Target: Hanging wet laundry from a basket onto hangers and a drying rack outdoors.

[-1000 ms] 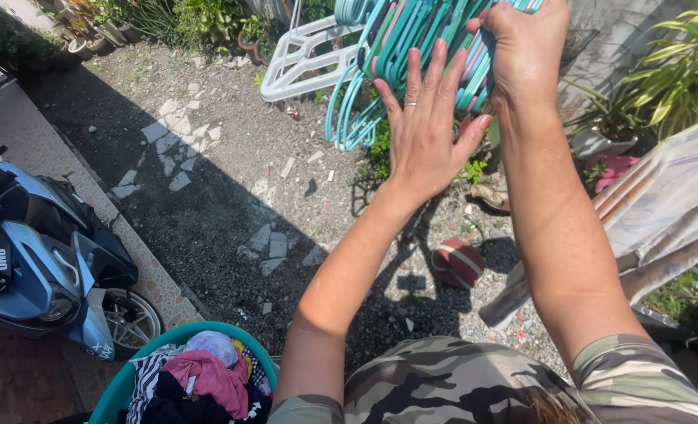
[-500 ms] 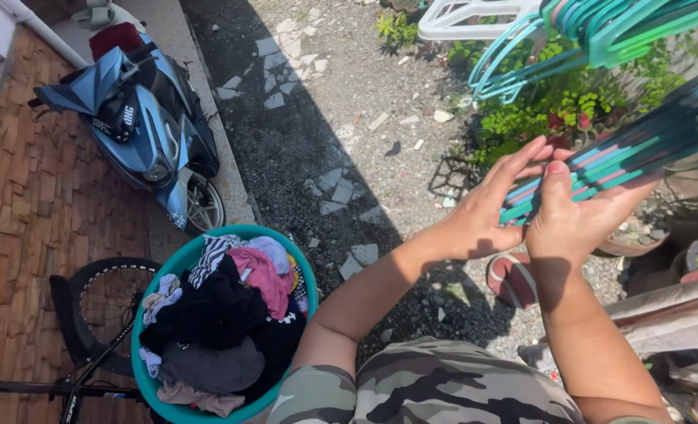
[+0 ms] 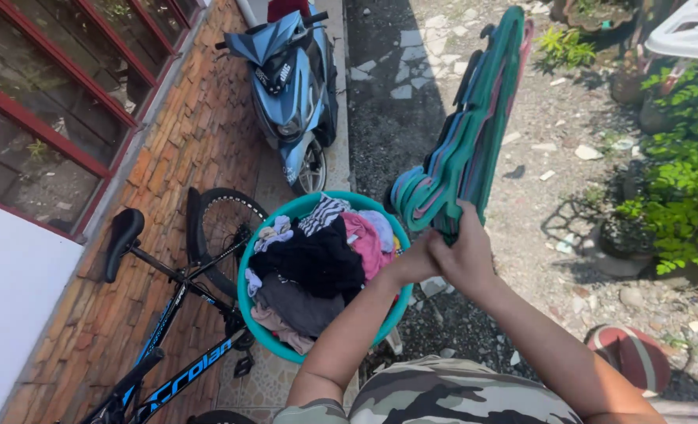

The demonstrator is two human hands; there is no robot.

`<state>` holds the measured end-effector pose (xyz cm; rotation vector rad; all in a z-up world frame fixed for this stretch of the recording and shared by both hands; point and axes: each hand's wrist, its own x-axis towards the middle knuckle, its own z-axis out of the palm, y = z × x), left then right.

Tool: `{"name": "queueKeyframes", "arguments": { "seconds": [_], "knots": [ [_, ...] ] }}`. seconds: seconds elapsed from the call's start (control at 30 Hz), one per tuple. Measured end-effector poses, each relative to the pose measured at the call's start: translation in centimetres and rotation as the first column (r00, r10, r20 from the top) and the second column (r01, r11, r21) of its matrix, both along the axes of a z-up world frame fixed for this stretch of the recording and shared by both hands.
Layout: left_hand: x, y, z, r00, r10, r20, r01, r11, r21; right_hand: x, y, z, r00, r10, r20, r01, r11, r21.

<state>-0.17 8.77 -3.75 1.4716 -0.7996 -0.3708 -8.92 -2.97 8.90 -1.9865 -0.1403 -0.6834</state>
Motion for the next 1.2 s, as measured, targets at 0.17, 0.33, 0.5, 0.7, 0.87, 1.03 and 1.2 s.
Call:
{"name": "queueKeyframes", "arguments": {
  "seconds": [0.17,0.33,0.5,0.7,0.87,1.03,1.2],
  "knots": [
    [-0.1,9.9,-3.1,0.997,0.026,-0.069,-0.019,0.995,0.097,3.3,6.4,-2.5,0.975,0.215,-0.056,-0.216,0.976,0.003],
    [-0.4,19.5,-4.3,0.957,0.069,-0.282,-0.015,0.981,0.191,6.5,11.8,-7.4,0.867,0.347,-0.357,-0.326,0.938,0.12],
    [0.2,27.7,-8.3,0.821,0.571,-0.019,-0.54,0.787,0.297,7.1,16.1,-11.4,0.784,0.472,-0.402,-0.486,0.871,0.075],
    [-0.3,34.0,-10.8,0.57,0.742,0.353,-0.817,0.465,0.342,7.8,18.8,-14.5,0.795,0.346,-0.497,-0.464,0.876,-0.133],
    [0.0,34.2,-12.7,0.582,0.744,0.33,-0.789,0.417,0.451,8.0,19.7,-14.3,0.838,0.271,-0.473,-0.467,0.805,-0.365],
    [-0.1,30.9,-13.1,0.669,0.646,0.369,-0.703,0.386,0.598,10.0,19.3,-15.1,0.828,0.298,-0.474,-0.504,0.768,-0.396],
    [-0.3,26.2,-8.5,0.815,0.438,0.378,-0.527,0.29,0.799,12.8,17.5,-15.7,0.708,0.313,-0.633,-0.604,0.734,-0.311]
  ]
}}
